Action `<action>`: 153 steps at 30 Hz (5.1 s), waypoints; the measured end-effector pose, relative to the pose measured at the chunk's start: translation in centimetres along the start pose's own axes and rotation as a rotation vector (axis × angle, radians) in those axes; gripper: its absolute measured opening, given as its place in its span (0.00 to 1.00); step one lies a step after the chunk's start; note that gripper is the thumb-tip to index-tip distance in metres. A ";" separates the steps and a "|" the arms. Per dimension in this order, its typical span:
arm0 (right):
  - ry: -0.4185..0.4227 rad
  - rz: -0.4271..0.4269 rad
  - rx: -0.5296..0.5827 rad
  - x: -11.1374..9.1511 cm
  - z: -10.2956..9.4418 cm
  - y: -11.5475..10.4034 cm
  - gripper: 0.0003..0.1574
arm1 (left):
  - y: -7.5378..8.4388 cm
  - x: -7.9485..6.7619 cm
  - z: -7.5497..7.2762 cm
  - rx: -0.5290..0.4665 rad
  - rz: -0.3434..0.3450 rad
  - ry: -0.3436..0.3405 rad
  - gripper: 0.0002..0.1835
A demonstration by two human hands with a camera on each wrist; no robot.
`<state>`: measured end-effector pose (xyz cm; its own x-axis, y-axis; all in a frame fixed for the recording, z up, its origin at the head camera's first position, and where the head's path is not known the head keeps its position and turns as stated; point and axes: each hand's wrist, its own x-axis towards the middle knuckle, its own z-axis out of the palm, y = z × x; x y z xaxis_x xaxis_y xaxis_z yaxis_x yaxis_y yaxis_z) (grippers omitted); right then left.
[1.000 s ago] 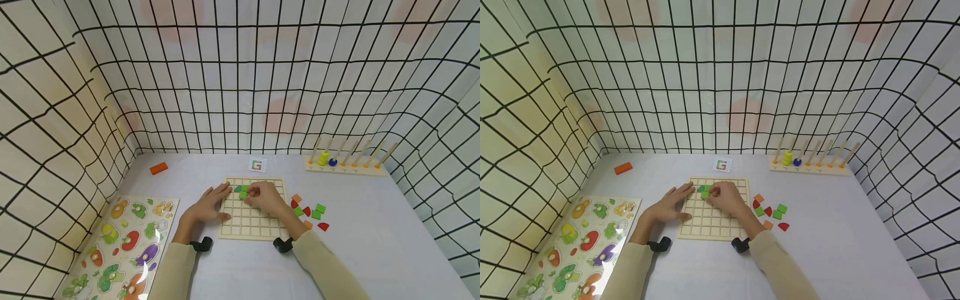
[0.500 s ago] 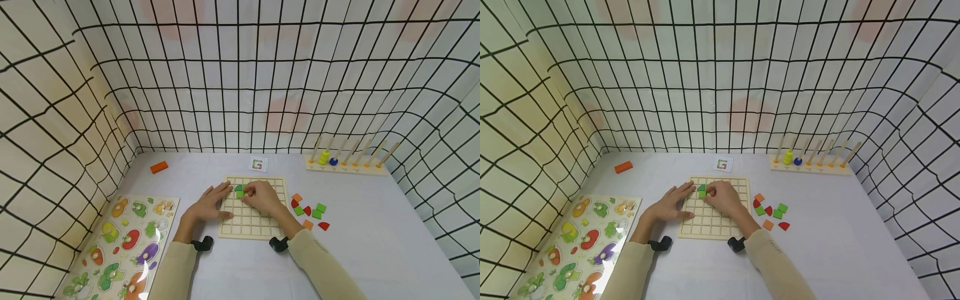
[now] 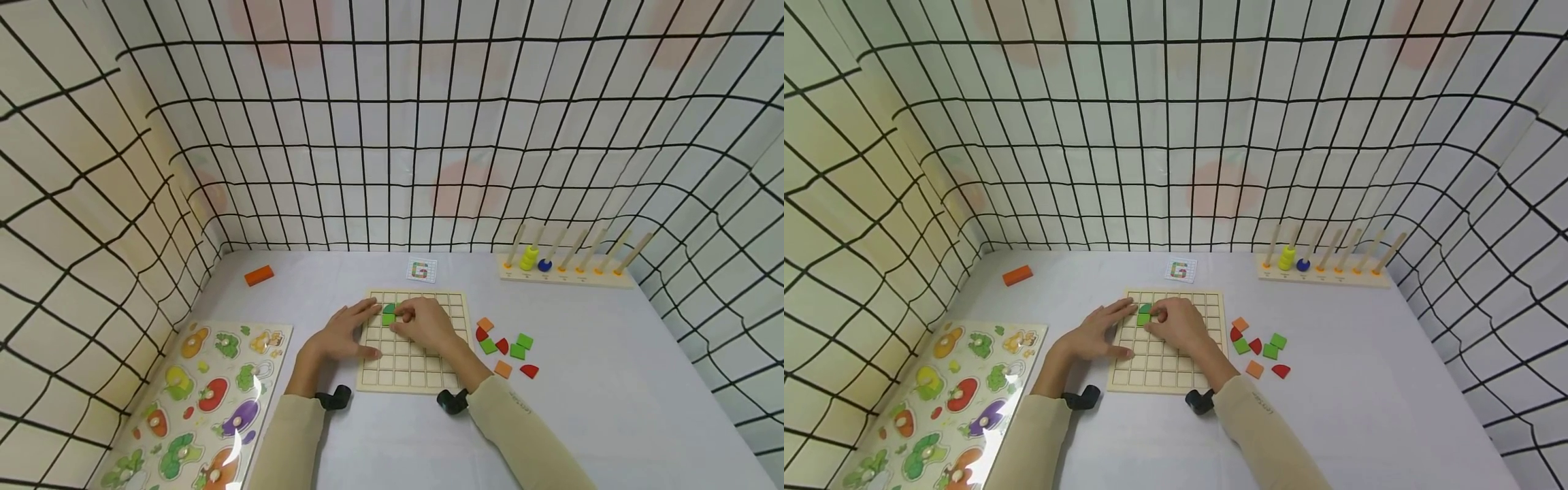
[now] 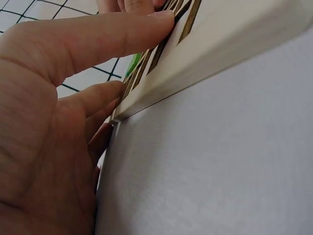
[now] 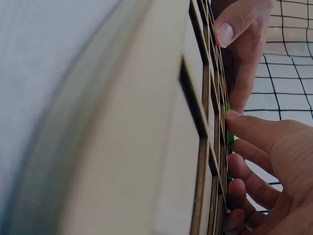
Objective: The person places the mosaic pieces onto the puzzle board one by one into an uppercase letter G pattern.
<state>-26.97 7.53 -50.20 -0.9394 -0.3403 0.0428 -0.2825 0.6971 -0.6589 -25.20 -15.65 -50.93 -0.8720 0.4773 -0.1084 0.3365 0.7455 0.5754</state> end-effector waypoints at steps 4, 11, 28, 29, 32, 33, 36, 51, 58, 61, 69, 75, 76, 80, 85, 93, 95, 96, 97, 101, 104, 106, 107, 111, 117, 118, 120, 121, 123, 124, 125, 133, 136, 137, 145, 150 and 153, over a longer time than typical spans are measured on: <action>-0.004 -0.001 0.003 0.0 0.0 0.1 0.18 | 0.1 0.0 0.0 -0.003 -0.006 0.003 0.52; -0.001 -0.015 0.040 -0.1 -0.2 0.2 0.16 | 0.3 -0.1 0.0 0.004 -0.007 0.005 0.52; 0.044 -0.024 0.117 -1.3 -2.6 1.6 0.16 | 0.1 0.0 0.1 0.006 0.015 0.012 0.53; 0.048 -0.027 0.115 -1.5 -3.1 1.8 0.17 | 0.2 -0.1 0.1 0.007 0.015 0.012 0.53; 0.067 -0.011 0.105 -2.4 -4.7 2.6 0.17 | 0.2 -0.1 0.1 0.001 0.014 0.011 0.53; 0.071 0.000 0.104 -2.8 -5.2 2.9 0.18 | 0.3 -0.1 0.1 -0.001 0.013 0.008 0.53; 0.081 0.030 0.088 -3.7 -6.6 3.9 0.19 | 0.4 -0.1 0.2 -0.005 0.010 0.009 0.54; 0.085 0.146 -0.009 -7.6 -11.0 9.7 0.19 | 0.0 -0.4 0.2 -0.016 -0.006 0.018 0.54; 0.055 0.102 -0.020 -8.0 -11.2 11.7 0.17 | -0.3 -0.3 0.3 0.006 -0.005 0.022 0.54; 0.027 0.091 -0.029 -7.8 -11.2 12.1 0.20 | -0.1 -0.3 0.3 -0.006 0.001 0.019 0.54; -0.026 0.120 -0.075 -7.1 -11.2 12.6 0.23 | 0.3 -0.4 0.2 -0.006 -0.004 0.001 0.53; -0.019 0.143 -0.067 -7.1 -11.2 12.6 0.20 | 0.5 -0.3 0.1 0.002 -0.010 0.002 0.54; -0.026 0.140 -0.066 -7.1 -11.2 12.6 0.21 | 0.5 -0.3 0.1 -0.002 -0.008 0.004 0.54; -0.062 0.104 -0.065 -7.1 -11.2 12.6 0.23 | 0.5 -0.3 0.1 -0.009 -0.006 0.005 0.54; -0.065 0.078 -0.069 -7.0 -11.2 12.5 0.19 | 0.4 -0.4 0.2 -0.014 0.006 0.016 0.54; -0.102 0.049 -0.103 -6.9 -11.3 12.1 0.23 | 0.3 -0.4 0.1 -0.021 0.005 0.018 0.54; -0.101 0.048 -0.103 -6.9 -11.3 12.1 0.21 | 0.3 -0.4 0.1 -0.021 0.005 0.018 0.54; -0.097 0.050 -0.099 -7.0 -11.4 12.0 0.20 | 0.4 -0.4 0.0 -0.019 0.005 0.016 0.54; -0.091 0.055 -0.095 -7.0 -11.4 12.0 0.19 | 0.4 -0.4 0.1 -0.019 0.006 0.017 0.54; -0.062 0.091 -0.076 -7.3 -11.5 12.1 0.19 | 0.4 -0.5 0.1 -0.007 0.011 0.013 0.54; -0.025 0.116 -0.073 -7.4 -11.6 12.4 0.20 | 0.4 -0.5 0.2 -0.001 0.012 0.014 0.54; -0.003 0.117 -0.072 -7.5 -11.7 12.5 0.20 | 0.4 -0.4 0.2 0.001 0.011 0.013 0.53; 0.008 0.113 -0.068 -7.5 -11.7 12.5 0.19 | 0.3 -0.4 0.2 0.001 0.010 0.014 0.53; 0.036 0.099 -0.059 -7.5 -11.7 12.2 0.17 | 0.3 -0.4 0.2 -0.006 0.013 0.014 0.53; 0.039 0.097 -0.058 -7.2 -11.4 10.7 0.18 | 0.2 -0.4 0.3 -0.012 0.024 0.017 0.53; 0.038 0.092 -0.059 -7.2 -11.3 10.3 0.19 | 0.2 -0.4 0.3 -0.013 0.026 0.017 0.53; 0.033 0.083 -0.058 -7.1 -11.1 9.7 0.20 | 0.2 -0.4 0.3 -0.014 0.027 0.017 0.53; 0.030 0.077 -0.057 -7.1 -11.0 9.4 0.20 | 0.1 -0.3 0.3 -0.013 0.028 0.017 0.53; 0.028 0.064 -0.049 -6.9 -10.7 8.9 0.19 | 0.1 -0.3 0.4 -0.009 0.023 0.015 0.53; 0.027 0.057 -0.045 -6.9 -10.6 8.7 0.19 | 0.1 -0.3 0.4 -0.007 0.023 0.017 0.53; 0.024 0.052 -0.039 -6.8 -10.5 8.5 0.19 | 0.1 -0.2 0.4 -0.004 0.021 0.016 0.53; 0.015 0.024 0.009 -5.9 -9.1 6.6 0.19 | 0.1 -0.2 0.3 -0.009 0.022 0.013 0.53; 0.008 0.011 0.020 -5.5 -8.5 5.9 0.18 | 0.1 -0.3 0.3 -0.016 0.026 0.015 0.53; 0.005 0.004 0.022 -5.4 -8.3 5.6 0.18 | 0.1 -0.3 0.3 -0.016 0.026 0.013 0.53; -0.027 -0.098 0.087 -4.2 -6.2 4.0 0.17 | 0.2 -0.4 0.2 -0.015 0.025 0.013 0.53; -0.048 -0.092 0.108 -3.3 -4.6 3.3 0.15 | 0.3 -0.4 0.2 -0.011 0.020 0.011 0.53; -0.053 -0.081 0.093 -2.8 -3.6 2.8 0.15 | 0.3 -0.3 0.2 -0.013 0.015 0.011 0.53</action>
<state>-25.83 12.69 -49.48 -0.9018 -0.4280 0.0604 -0.3355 0.6051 -0.7220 -24.76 -15.53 -50.90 -0.8710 0.4828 -0.0906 0.3446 0.7321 0.5877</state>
